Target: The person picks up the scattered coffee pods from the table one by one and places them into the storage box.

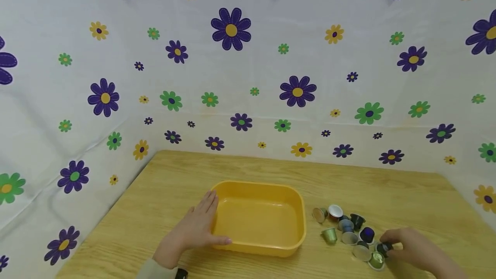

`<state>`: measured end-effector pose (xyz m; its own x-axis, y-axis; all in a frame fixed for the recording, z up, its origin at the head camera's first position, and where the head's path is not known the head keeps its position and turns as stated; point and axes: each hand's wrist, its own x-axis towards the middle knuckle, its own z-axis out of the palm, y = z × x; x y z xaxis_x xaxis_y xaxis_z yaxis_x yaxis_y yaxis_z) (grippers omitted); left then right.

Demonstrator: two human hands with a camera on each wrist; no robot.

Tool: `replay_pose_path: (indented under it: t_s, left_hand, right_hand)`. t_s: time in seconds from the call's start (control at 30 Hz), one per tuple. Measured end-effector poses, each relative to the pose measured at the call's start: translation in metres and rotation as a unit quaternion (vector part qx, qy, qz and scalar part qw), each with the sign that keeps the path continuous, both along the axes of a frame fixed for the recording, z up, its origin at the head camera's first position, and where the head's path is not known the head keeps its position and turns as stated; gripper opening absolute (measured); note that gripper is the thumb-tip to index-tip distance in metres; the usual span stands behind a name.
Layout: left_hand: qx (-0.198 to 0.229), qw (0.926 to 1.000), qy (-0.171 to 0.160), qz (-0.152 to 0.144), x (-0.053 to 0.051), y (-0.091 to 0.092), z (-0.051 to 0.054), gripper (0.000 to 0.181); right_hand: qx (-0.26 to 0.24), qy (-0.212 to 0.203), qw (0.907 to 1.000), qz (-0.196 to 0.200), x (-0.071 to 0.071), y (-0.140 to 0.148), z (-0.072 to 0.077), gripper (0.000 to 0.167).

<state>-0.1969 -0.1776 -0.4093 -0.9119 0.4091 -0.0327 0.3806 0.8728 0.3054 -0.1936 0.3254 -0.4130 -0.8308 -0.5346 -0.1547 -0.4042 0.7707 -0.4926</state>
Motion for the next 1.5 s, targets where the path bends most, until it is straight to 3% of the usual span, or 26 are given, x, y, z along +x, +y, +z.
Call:
replay_pose_path:
  t_s: [0.23, 0.6, 0.87, 1.1, 1.23, 1.43, 1.5]
  left_hand:
    - [-0.003, 1.0000, 0.005, -0.002, 0.000, 0.001, 0.003, 0.109]
    - [-0.002, 1.0000, 0.001, -0.002, -0.001, -0.001, 0.001, 0.109]
    - [0.004, 1.0000, -0.005, 0.004, -0.001, -0.003, 0.002, 0.109]
    - [0.014, 0.9999, -0.010, -0.002, -0.001, -0.001, 0.000, 0.108]
    - [0.013, 0.9999, -0.004, -0.006, 0.000, -0.001, -0.001, 0.107]
    - [0.013, 0.9999, 0.001, -0.005, 0.000, -0.001, 0.000, 0.107]
    - [0.013, 0.9999, 0.000, -0.001, 0.001, -0.001, 0.000, 0.107]
  right_hand:
    - [0.002, 0.007, 1.0000, -0.005, 0.001, 0.005, 0.002, 0.019]
    - [0.025, 0.099, 0.9938, -0.043, 0.009, 0.002, 0.009, 0.021]
    - [0.004, 0.163, 0.9851, -0.056, 0.011, -0.007, 0.014, 0.022]
    - [-0.027, 0.232, 0.9706, -0.057, 0.015, -0.017, 0.012, 0.022]
    - [-0.048, 0.249, 0.9653, -0.062, 0.017, -0.023, 0.012, 0.023]
    - [-0.090, 0.332, 0.9375, -0.056, 0.020, -0.035, 0.015, 0.028]
    - [-0.103, 0.344, 0.9320, -0.053, 0.020, -0.039, 0.015, 0.030]
